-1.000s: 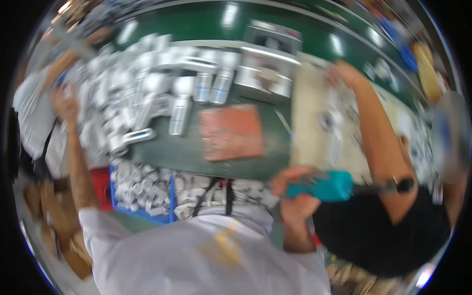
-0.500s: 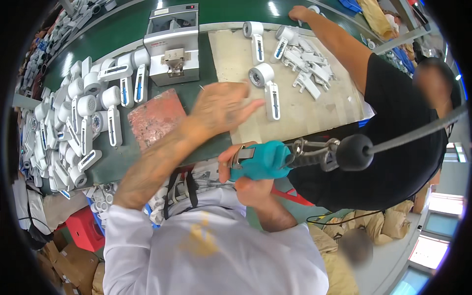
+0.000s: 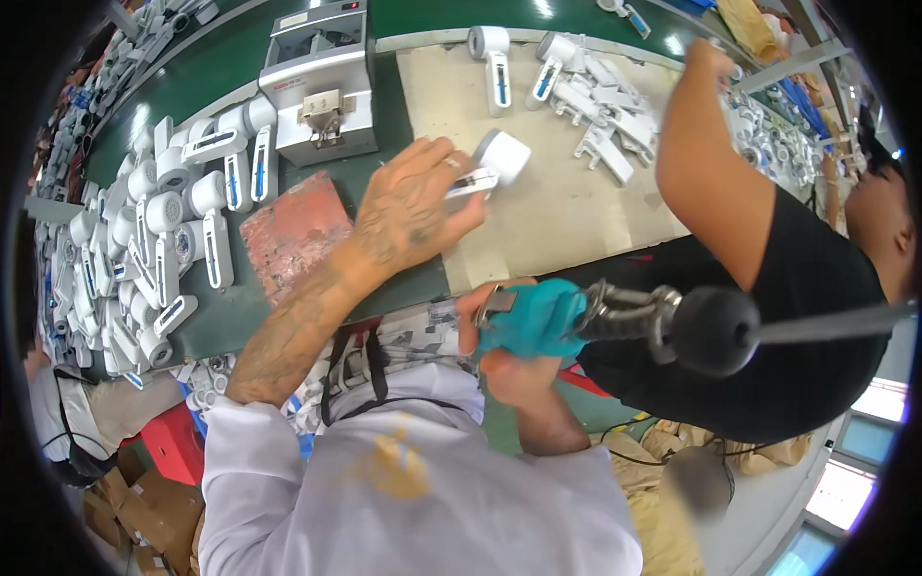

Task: Assembling components of portable hair dryers using an electric screwdriver at a factory assembly line.

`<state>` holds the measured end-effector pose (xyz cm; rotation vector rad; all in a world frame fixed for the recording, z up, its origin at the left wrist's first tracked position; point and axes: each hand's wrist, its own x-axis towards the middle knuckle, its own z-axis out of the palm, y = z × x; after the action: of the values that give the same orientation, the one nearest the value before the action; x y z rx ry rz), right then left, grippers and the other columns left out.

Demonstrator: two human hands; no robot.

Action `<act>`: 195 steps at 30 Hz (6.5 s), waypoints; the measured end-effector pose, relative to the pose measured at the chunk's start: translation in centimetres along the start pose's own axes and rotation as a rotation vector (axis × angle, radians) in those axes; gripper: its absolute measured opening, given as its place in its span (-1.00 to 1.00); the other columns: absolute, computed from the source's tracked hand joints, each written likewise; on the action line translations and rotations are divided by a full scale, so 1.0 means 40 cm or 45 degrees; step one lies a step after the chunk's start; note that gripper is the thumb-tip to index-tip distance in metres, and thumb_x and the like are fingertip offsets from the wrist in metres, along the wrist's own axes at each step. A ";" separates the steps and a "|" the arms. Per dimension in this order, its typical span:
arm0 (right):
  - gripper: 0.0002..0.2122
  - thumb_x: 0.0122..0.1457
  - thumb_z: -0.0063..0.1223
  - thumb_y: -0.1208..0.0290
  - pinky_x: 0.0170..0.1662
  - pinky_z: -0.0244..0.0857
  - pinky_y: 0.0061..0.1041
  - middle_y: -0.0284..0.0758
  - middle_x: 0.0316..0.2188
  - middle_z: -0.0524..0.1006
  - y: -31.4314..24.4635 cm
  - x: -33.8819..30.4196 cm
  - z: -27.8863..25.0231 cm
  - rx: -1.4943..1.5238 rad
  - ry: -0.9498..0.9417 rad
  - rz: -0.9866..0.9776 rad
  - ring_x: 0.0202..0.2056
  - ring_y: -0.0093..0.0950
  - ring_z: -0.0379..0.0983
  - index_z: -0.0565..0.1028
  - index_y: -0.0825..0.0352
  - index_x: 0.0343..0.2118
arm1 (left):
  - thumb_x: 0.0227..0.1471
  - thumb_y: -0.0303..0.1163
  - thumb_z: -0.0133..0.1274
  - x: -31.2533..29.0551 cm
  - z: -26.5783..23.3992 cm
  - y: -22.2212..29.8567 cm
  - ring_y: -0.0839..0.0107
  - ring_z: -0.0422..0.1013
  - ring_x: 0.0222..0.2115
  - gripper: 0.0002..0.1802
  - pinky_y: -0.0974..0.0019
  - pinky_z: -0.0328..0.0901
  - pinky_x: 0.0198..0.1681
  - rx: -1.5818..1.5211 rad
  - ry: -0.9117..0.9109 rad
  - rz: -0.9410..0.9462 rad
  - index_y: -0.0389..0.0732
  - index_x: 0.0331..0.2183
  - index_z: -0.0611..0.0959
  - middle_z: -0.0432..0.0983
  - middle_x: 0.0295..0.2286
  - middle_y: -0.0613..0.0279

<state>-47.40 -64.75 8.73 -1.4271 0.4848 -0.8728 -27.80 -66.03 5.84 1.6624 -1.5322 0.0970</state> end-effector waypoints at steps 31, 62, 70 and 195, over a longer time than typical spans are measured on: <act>-0.58 0.34 0.04 0.05 -0.49 0.26 -0.59 -0.40 -0.63 0.47 0.158 0.544 0.420 0.066 -0.189 -0.680 -0.59 -0.60 0.39 0.47 0.42 -0.38 | 0.09 0.00 0.15 -0.249 -0.288 -0.172 0.18 0.41 -0.12 -0.55 0.07 0.31 0.03 0.138 -0.088 -0.220 -0.13 -0.13 0.68 0.53 -0.18 0.20; -0.70 0.27 0.19 0.19 -0.55 0.23 -0.59 -0.46 -0.64 0.48 0.183 0.372 0.336 0.328 -0.287 -0.121 -0.60 -0.67 0.38 0.51 0.36 -0.43 | 0.03 -0.16 0.22 -0.220 -0.289 -0.134 0.00 0.38 -0.16 -0.50 0.00 0.27 -0.07 0.145 -0.118 -0.234 -0.29 -0.08 0.55 0.46 -0.17 -0.01; -0.69 0.28 0.18 0.18 -0.55 0.20 -0.62 -0.47 -0.66 0.45 0.168 0.381 0.333 0.203 -0.308 -0.218 -0.62 -0.71 0.34 0.49 0.37 -0.38 | 0.03 -0.18 0.22 -0.214 -0.279 -0.144 -0.01 0.35 -0.21 -0.56 0.02 0.26 -0.13 0.140 -0.157 -0.271 -0.31 -0.18 0.54 0.42 -0.27 0.00; -0.35 0.14 0.20 -0.17 -0.43 0.35 -0.50 -0.27 -0.21 0.50 0.081 0.057 0.134 0.120 -0.332 0.070 -0.48 -0.52 0.45 0.36 0.40 -0.04 | 0.13 -0.53 0.11 -0.131 -0.493 -0.083 0.35 0.47 -0.28 -0.91 0.31 0.33 -0.13 -0.046 0.028 -0.374 -0.34 -0.29 0.62 0.54 -0.30 0.13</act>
<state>-41.21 -63.29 6.72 -1.4096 0.2804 -0.6451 -17.00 -50.21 13.63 1.8317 -1.2511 -0.0686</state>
